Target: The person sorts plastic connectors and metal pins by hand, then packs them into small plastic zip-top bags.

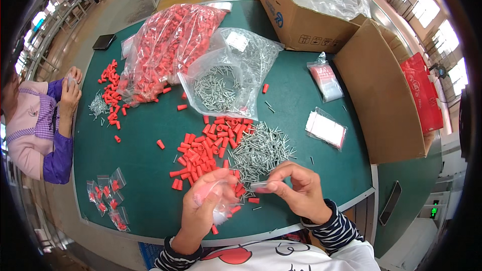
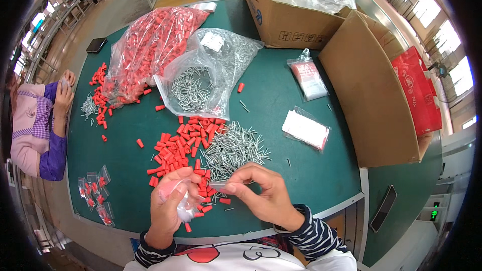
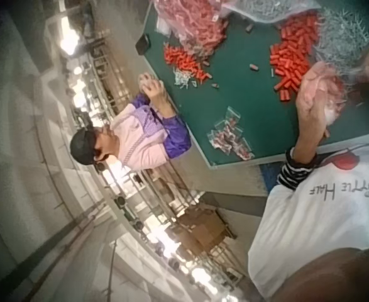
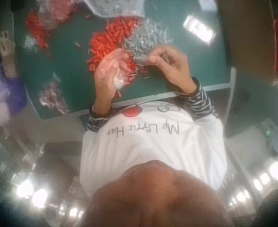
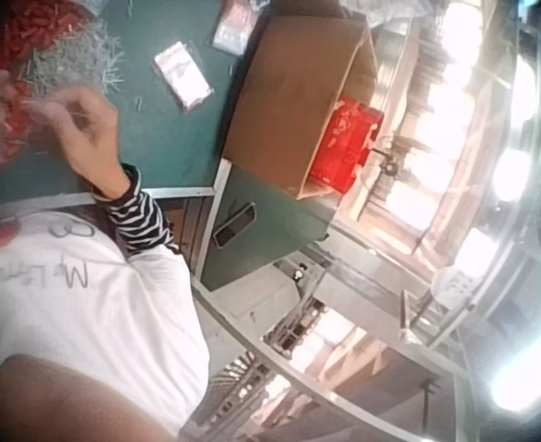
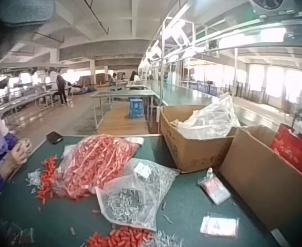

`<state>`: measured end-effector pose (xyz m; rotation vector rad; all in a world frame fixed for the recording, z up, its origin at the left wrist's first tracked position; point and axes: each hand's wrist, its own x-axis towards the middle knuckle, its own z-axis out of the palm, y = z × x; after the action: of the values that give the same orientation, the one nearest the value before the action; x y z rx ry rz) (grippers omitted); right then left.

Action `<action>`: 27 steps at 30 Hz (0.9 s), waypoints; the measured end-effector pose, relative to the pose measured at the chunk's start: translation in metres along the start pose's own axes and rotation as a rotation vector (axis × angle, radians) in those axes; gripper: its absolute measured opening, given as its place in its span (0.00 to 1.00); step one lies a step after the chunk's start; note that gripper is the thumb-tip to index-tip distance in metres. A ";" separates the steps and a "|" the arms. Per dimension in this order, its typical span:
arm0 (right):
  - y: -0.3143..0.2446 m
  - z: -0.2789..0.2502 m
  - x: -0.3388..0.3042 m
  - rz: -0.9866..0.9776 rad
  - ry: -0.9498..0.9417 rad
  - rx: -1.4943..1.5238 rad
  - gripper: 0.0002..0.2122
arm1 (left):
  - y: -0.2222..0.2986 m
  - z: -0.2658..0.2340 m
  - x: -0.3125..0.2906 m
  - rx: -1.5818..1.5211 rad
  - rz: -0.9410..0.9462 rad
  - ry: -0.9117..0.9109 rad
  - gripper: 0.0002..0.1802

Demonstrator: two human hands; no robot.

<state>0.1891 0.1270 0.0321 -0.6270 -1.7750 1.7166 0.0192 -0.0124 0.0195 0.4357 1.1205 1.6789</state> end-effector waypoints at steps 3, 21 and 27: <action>-0.004 -0.007 -0.005 0.040 0.059 -0.021 0.03 | 0.004 0.012 0.001 -0.013 -0.079 0.075 0.18; -0.031 -0.094 -0.064 0.358 0.345 0.019 0.07 | 0.000 0.002 -0.002 -0.014 -0.105 -0.002 0.11; -0.005 -0.100 -0.055 0.176 0.286 -0.730 0.09 | 0.002 0.014 -0.011 0.136 -0.147 0.135 0.13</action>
<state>0.2984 0.1610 0.0325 -1.2901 -2.1571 0.9628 0.0332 -0.0157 0.0305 0.3204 1.3395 1.5273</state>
